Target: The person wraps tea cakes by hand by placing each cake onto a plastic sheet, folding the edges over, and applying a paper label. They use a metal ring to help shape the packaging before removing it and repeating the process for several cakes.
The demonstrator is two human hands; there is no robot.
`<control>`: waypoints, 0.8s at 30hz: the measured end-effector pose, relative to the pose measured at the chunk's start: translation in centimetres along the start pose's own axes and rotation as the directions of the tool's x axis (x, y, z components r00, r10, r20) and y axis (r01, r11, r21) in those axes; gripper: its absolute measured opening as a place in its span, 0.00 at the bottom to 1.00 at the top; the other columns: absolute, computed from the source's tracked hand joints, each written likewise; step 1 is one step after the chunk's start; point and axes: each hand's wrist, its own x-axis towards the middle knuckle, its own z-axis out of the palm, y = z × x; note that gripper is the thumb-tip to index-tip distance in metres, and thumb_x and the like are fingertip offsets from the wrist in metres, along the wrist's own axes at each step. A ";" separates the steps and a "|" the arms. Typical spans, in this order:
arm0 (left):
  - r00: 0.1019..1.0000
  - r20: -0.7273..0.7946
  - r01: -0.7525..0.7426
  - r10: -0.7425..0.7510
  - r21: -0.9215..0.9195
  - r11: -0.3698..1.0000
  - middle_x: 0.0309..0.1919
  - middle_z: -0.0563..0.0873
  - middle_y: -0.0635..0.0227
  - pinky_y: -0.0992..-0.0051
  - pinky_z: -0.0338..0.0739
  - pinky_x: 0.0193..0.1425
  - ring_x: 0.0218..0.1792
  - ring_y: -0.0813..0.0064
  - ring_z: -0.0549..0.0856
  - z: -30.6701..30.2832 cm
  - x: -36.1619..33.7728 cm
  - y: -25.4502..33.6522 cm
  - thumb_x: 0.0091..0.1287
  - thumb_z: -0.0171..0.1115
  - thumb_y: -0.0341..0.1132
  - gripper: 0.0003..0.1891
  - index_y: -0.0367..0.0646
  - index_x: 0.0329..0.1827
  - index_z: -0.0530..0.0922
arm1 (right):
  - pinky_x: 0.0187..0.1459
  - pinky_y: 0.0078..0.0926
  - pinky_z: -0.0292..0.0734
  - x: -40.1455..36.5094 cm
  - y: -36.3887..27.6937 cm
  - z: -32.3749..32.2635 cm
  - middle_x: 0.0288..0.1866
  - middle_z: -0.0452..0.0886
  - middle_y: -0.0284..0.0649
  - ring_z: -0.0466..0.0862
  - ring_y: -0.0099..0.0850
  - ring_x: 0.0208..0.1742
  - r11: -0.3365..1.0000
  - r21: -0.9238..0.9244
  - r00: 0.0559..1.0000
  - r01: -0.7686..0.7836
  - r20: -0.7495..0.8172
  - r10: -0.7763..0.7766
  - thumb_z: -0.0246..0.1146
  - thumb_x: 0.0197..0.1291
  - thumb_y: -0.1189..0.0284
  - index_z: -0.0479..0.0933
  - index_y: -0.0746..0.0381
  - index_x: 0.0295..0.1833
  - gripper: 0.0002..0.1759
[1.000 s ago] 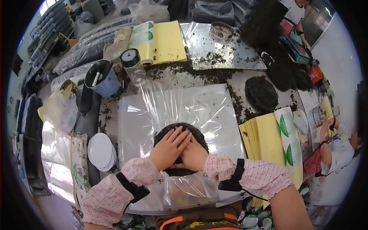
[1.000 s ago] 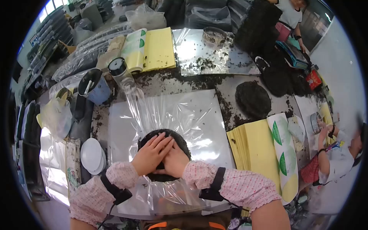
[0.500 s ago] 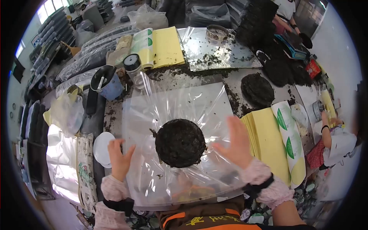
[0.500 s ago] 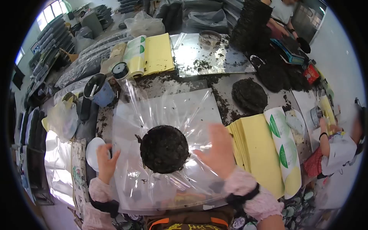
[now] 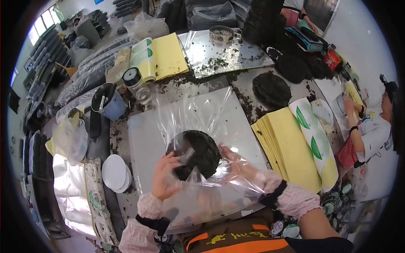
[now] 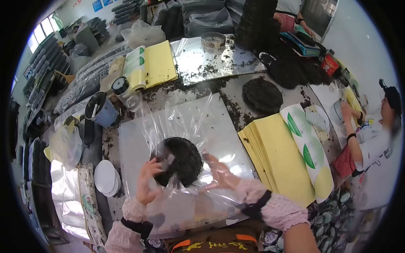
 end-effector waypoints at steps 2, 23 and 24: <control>0.983 0.062 0.159 -0.172 0.175 0.972 0.45 0.82 0.66 0.57 0.70 0.56 0.48 0.58 0.79 1.8 1.4 0.0 0.50 0.81 0.40 0.23 0.46 0.45 0.79 | 0.82 0.41 0.52 0.5 2.4 1.6 0.87 0.46 0.47 0.48 0.40 0.87 0.944 -0.263 0.978 0.197 -0.019 -0.209 0.84 0.41 0.48 0.41 0.65 0.85 0.77; 0.962 -0.109 0.236 -0.250 -0.125 0.964 0.61 0.77 0.47 0.55 0.74 0.67 0.64 0.44 0.77 5.4 6.2 1.7 0.58 0.78 0.40 0.39 0.33 0.71 0.71 | 0.68 0.37 0.71 10.1 -5.0 5.8 0.63 0.78 0.50 0.78 0.39 0.66 0.702 -0.404 0.662 0.587 -0.261 -0.703 0.62 0.66 0.68 0.73 0.68 0.66 0.25; 0.941 -0.192 0.227 -0.278 -0.249 0.941 0.60 0.77 0.47 0.56 0.74 0.67 0.63 0.45 0.78 5.4 6.3 2.1 0.59 0.77 0.40 0.38 0.34 0.70 0.71 | 0.65 0.37 0.74 10.2 -5.3 6.4 0.62 0.77 0.51 0.80 0.43 0.62 0.697 -0.376 0.733 0.611 -0.063 -0.677 0.61 0.67 0.67 0.73 0.68 0.66 0.25</control>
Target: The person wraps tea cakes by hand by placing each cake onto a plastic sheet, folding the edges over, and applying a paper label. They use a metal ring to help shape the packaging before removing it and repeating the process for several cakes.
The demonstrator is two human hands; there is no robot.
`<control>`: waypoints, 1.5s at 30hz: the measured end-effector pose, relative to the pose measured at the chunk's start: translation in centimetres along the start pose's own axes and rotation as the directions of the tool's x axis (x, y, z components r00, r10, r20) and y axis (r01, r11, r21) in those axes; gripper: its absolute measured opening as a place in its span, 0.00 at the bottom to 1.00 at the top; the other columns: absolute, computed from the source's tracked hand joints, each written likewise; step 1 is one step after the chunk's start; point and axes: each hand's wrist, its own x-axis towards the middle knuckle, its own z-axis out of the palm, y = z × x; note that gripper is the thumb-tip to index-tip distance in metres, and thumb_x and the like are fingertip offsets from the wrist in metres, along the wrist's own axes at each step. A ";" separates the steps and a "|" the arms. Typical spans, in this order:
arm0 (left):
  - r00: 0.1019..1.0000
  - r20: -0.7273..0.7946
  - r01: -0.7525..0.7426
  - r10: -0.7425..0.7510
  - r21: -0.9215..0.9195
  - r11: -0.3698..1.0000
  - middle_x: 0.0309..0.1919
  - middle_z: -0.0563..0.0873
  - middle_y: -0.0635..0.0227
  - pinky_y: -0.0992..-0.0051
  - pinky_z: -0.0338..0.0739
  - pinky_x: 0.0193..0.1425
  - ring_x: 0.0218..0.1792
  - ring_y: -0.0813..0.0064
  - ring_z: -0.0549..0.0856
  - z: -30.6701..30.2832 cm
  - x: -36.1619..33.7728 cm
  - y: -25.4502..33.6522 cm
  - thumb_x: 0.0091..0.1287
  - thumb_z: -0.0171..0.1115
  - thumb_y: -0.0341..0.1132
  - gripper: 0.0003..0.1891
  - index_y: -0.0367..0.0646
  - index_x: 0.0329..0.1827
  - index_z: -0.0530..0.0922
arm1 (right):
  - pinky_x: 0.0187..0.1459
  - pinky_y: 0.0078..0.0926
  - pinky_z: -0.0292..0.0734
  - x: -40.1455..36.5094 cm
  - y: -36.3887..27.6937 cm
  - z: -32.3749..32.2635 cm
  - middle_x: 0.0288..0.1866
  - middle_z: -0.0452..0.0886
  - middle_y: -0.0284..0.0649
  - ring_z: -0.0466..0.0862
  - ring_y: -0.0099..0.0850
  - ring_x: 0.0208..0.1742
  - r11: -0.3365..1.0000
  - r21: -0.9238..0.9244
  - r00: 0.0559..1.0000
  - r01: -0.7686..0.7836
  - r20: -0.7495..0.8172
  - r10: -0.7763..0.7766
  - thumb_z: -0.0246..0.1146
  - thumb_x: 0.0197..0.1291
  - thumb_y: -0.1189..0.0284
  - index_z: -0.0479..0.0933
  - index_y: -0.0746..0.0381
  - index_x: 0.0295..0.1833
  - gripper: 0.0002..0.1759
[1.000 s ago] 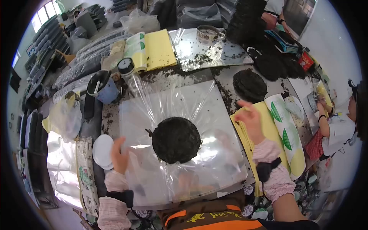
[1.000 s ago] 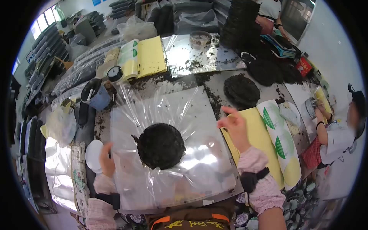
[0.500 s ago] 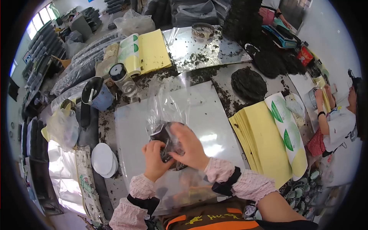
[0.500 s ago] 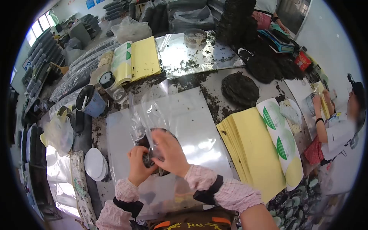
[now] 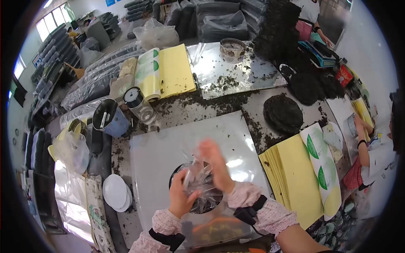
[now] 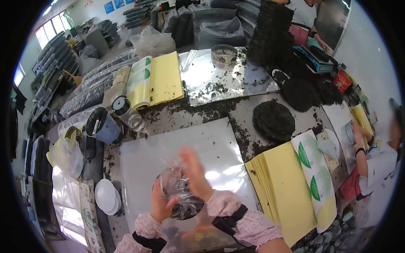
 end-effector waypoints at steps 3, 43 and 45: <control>0.994 -0.095 0.028 -0.047 -0.200 0.979 0.52 0.80 0.52 0.57 0.76 0.63 0.60 0.47 0.79 -0.1 -0.3 -0.8 0.57 0.77 0.39 0.31 0.35 0.61 0.76 | 0.56 0.38 0.80 0.1 -1.4 0.3 0.50 0.82 0.49 0.84 0.43 0.49 0.904 -0.119 0.856 0.411 0.393 -0.337 0.62 0.70 0.61 0.80 0.65 0.51 0.18; 0.836 0.529 -0.307 -0.148 0.674 0.672 0.80 0.56 0.39 0.47 0.43 0.84 0.83 0.43 0.52 2.2 -0.4 2.3 0.69 0.61 0.47 0.43 0.22 0.78 0.57 | 0.60 0.41 0.81 -25.6 -3.9 -36.8 0.59 0.86 0.48 0.84 0.46 0.62 0.307 -0.759 0.702 -0.574 -0.649 -0.292 0.66 0.58 0.80 0.85 0.63 0.54 0.17; 0.845 0.522 -0.326 -0.115 0.674 0.663 0.80 0.58 0.39 0.47 0.44 0.84 0.83 0.44 0.53 2.2 -0.6 2.1 0.67 0.63 0.47 0.44 0.22 0.77 0.59 | 0.58 0.40 0.82 -26.0 -4.2 -37.0 0.56 0.87 0.49 0.87 0.46 0.58 -0.063 -0.943 0.893 -0.326 -0.285 -0.349 0.67 0.59 0.80 0.85 0.65 0.53 0.15</control>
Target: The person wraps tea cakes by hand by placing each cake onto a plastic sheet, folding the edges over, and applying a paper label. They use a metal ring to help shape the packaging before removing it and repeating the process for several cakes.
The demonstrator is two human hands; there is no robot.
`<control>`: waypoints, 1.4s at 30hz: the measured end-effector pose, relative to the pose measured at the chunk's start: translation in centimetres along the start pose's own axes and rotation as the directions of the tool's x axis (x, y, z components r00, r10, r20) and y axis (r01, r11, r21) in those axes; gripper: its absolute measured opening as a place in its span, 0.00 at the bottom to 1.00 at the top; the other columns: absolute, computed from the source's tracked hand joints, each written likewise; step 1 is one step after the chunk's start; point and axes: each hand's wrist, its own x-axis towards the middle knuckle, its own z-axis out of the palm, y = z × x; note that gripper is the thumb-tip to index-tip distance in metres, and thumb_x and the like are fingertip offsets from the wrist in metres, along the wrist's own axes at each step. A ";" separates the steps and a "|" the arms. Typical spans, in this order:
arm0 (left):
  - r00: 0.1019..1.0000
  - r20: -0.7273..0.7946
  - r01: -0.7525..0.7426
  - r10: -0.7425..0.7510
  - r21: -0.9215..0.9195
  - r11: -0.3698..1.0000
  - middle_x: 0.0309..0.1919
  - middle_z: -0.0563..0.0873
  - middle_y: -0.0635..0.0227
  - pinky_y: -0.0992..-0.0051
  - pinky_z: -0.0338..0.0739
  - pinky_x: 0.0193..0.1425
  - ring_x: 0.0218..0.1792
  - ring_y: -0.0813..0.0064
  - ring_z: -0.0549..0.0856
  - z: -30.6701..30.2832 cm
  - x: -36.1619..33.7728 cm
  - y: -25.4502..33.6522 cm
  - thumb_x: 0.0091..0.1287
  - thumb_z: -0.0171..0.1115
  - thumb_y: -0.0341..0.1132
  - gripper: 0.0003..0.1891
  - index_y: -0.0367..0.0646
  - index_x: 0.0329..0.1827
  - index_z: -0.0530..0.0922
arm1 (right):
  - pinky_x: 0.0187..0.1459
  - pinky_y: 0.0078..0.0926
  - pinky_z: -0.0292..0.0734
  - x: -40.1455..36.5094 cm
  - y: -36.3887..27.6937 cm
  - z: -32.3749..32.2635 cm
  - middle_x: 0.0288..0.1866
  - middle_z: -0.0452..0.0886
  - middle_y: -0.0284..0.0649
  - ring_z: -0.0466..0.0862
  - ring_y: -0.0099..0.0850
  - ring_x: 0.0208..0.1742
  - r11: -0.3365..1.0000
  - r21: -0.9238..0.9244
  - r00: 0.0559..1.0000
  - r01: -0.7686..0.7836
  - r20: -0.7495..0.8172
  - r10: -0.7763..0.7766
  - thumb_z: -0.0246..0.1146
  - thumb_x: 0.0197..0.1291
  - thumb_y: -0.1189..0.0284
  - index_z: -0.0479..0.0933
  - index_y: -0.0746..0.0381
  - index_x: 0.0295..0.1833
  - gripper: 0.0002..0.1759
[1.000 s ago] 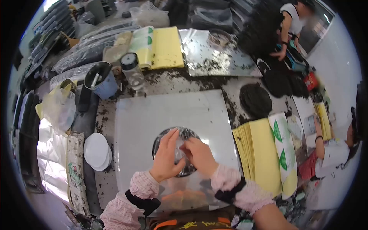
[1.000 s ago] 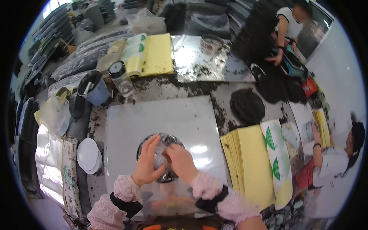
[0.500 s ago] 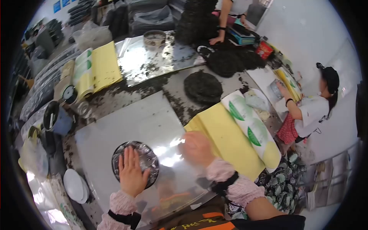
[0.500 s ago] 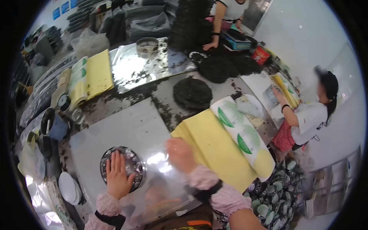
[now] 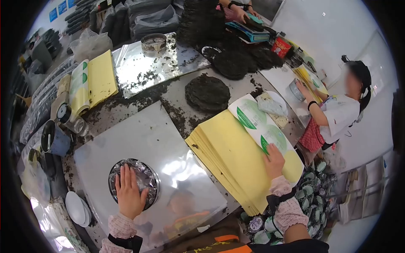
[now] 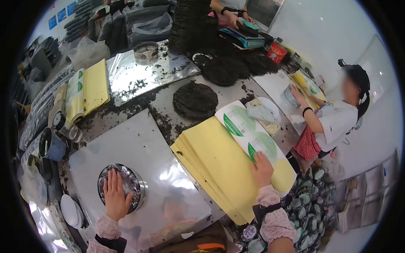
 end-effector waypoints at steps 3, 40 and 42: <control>1.000 -0.022 -0.008 0.008 -0.009 1.000 0.80 0.58 0.39 0.48 0.44 0.84 0.83 0.45 0.53 0.1 0.0 0.0 0.66 0.65 0.47 0.44 0.22 0.76 0.60 | 0.59 0.40 0.82 0.1 -0.6 -0.3 0.52 0.88 0.50 0.88 0.49 0.54 0.968 -0.178 0.983 0.178 -0.015 -0.183 0.66 0.60 0.78 0.85 0.66 0.52 0.14; 0.744 -0.462 -0.259 -0.482 -0.865 0.430 0.74 0.71 0.50 0.53 0.61 0.80 0.76 0.48 0.68 1.8 -2.9 -4.1 0.70 0.58 0.28 0.29 0.36 0.75 0.66 | 0.78 0.72 0.37 6.3 -43.2 3.4 0.84 0.56 0.52 0.49 0.52 0.86 0.394 0.850 0.564 0.348 0.146 -0.813 0.59 0.67 0.53 0.61 0.63 0.80 0.41; 0.836 -0.547 -0.191 -0.045 -0.367 0.910 0.72 0.72 0.49 0.54 0.62 0.79 0.74 0.46 0.70 0.6 -2.5 -3.9 0.71 0.54 0.27 0.26 0.34 0.73 0.69 | 0.79 0.72 0.35 6.5 -43.7 3.4 0.84 0.56 0.52 0.48 0.53 0.86 0.439 0.819 0.459 0.370 0.249 -0.853 0.61 0.64 0.53 0.64 0.63 0.78 0.41</control>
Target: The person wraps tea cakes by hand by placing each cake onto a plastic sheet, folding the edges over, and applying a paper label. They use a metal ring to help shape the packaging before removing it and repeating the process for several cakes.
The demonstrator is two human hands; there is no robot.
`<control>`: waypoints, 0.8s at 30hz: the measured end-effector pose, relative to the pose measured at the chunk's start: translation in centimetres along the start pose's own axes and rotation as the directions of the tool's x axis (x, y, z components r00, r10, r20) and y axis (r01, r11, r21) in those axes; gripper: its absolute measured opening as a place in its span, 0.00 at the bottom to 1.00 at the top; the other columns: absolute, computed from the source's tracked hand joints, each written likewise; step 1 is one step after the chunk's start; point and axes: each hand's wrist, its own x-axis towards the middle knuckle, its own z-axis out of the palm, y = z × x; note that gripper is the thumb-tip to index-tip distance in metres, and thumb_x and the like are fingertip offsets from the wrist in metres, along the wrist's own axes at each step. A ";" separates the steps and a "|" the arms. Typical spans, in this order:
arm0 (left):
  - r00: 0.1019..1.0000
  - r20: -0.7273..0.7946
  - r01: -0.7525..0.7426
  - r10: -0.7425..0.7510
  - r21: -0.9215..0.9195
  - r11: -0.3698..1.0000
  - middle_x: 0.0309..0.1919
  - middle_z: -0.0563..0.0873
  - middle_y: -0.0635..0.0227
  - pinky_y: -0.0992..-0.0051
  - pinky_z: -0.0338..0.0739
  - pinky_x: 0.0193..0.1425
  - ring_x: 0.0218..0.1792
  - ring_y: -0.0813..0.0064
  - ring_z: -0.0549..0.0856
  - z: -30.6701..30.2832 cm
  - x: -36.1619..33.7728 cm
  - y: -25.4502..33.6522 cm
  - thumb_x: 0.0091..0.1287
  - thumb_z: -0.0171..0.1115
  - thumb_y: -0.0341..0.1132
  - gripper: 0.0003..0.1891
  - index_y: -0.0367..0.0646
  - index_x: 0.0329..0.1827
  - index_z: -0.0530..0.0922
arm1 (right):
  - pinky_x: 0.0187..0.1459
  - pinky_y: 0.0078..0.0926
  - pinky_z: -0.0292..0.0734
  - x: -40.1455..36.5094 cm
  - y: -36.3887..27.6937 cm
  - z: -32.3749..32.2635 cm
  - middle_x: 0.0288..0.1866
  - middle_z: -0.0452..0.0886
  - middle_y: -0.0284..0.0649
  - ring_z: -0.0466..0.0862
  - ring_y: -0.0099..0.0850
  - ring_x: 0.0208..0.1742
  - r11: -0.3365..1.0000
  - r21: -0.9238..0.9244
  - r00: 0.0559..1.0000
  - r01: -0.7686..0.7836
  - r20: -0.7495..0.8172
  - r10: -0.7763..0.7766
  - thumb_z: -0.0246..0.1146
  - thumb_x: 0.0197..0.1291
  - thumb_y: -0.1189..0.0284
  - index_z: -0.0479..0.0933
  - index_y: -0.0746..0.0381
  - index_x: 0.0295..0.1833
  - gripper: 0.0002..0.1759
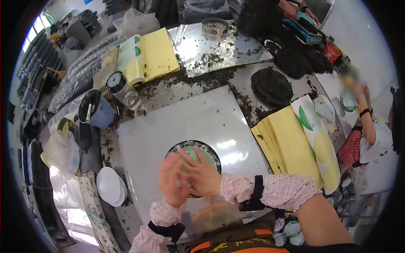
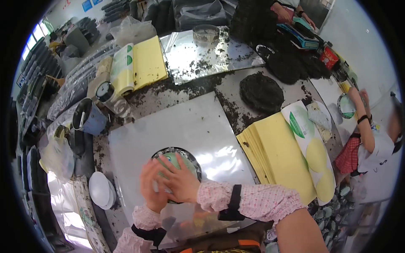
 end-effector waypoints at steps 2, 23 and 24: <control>0.988 0.146 0.064 -0.050 -0.092 0.994 0.72 0.73 0.48 0.53 0.62 0.79 0.75 0.47 0.69 0.9 0.9 -0.2 0.70 0.57 0.29 0.26 0.36 0.72 0.71 | 0.78 0.72 0.34 -0.2 0.7 2.0 0.80 0.62 0.52 0.47 0.53 0.86 1.000 0.001 0.997 -0.005 -0.075 0.006 0.63 0.61 0.53 0.69 0.64 0.73 0.39; 0.805 -0.060 0.564 -0.590 -0.226 0.794 0.60 0.84 0.55 0.69 0.77 0.64 0.59 0.62 0.84 -5.2 -2.3 2.8 0.74 0.59 0.27 0.20 0.32 0.68 0.75 | 0.42 0.29 0.86 -9.0 0.4 -2.6 0.47 0.88 0.48 0.90 0.38 0.43 0.798 0.515 0.680 -0.312 -0.466 0.566 0.62 0.62 0.83 0.82 0.62 0.62 0.22; 0.752 0.019 0.621 -0.659 -0.355 0.699 0.61 0.83 0.55 0.70 0.76 0.65 0.60 0.64 0.84 -3.6 -3.6 0.9 0.75 0.59 0.27 0.21 0.32 0.69 0.74 | 0.41 0.28 0.86 -9.5 1.1 -1.7 0.47 0.88 0.48 0.90 0.38 0.42 0.687 0.663 0.655 -0.299 -0.381 0.653 0.62 0.64 0.82 0.81 0.62 0.64 0.22</control>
